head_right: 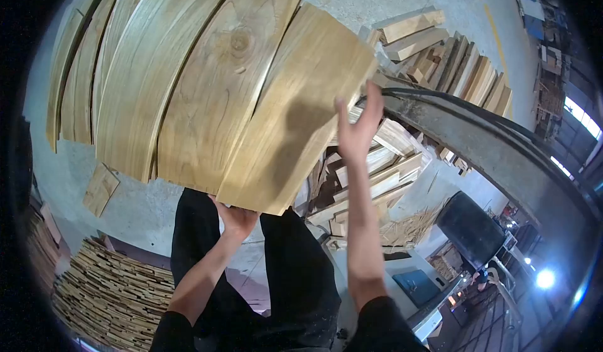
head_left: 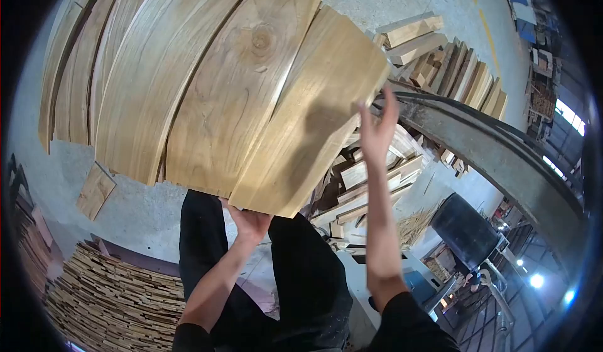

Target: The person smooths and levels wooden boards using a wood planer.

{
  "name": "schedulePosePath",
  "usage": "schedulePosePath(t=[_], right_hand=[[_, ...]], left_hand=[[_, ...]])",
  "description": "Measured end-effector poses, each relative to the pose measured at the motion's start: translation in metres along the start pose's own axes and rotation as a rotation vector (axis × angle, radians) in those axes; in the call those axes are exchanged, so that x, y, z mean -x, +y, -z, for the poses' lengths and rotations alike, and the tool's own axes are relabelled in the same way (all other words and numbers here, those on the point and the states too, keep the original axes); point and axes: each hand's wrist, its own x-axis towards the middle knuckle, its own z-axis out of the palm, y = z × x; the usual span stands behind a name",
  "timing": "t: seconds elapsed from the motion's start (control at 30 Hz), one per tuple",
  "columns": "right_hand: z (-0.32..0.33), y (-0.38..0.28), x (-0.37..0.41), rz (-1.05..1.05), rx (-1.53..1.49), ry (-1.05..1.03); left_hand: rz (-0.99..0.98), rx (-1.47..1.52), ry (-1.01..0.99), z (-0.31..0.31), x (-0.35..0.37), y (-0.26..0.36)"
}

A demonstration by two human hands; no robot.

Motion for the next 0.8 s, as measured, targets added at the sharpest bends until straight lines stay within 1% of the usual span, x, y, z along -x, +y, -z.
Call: schedulePosePath(t=[0.07,0.1,0.13,0.17,0.2,0.27,0.3,0.37,0.43,0.5,0.57,0.63,0.7,0.8], right_hand=[[-0.014,0.013,-0.059,0.076,0.02,0.009],[-0.031,0.024,-0.124,0.04,0.284,-0.067],[-0.036,0.031,-0.161,0.11,0.268,-0.167],[-0.045,0.046,-0.194,0.082,0.201,-0.325],[-0.051,0.048,-0.217,-0.035,0.035,-0.53],[-0.076,0.049,-0.25,-0.33,-0.095,-0.79],[-0.077,0.045,-0.251,-0.497,-0.158,-0.919],[-0.077,0.033,-0.242,-0.503,-0.153,-1.019],[-0.072,0.035,-0.248,-0.684,-0.218,-1.195],[-0.076,0.04,-0.238,-0.646,-0.156,-1.136],[-0.076,0.028,-0.239,-0.563,-0.111,-1.078],[-0.065,0.009,-0.221,-0.469,-0.078,-1.022],[-0.06,0.008,-0.214,-0.512,-0.104,-1.036],[-0.061,0.035,-0.198,-0.591,-0.153,-1.048]], left_hand=[[-0.002,0.012,-0.058,-0.016,0.007,-0.01],[-0.026,0.01,-0.094,-0.018,0.0,-0.001],[0.065,0.059,-0.045,-0.006,-0.001,-0.003],[0.068,0.01,-0.005,-0.002,0.001,-0.001],[0.071,-0.037,0.038,0.0,0.005,0.001],[0.052,-0.075,0.147,0.006,0.004,0.0],[-0.003,-0.091,0.173,0.004,0.001,0.0],[-0.09,-0.13,0.229,0.002,-0.001,-0.004],[-0.089,-0.12,0.229,0.01,-0.002,-0.008],[-0.099,-0.113,0.23,0.019,-0.008,-0.006],[-0.162,-0.09,0.206,0.009,-0.01,-0.004],[-0.202,-0.092,0.187,0.009,-0.01,0.0],[-0.229,-0.046,0.167,0.009,-0.011,0.005],[-0.268,-0.029,0.168,0.008,-0.009,0.011]])
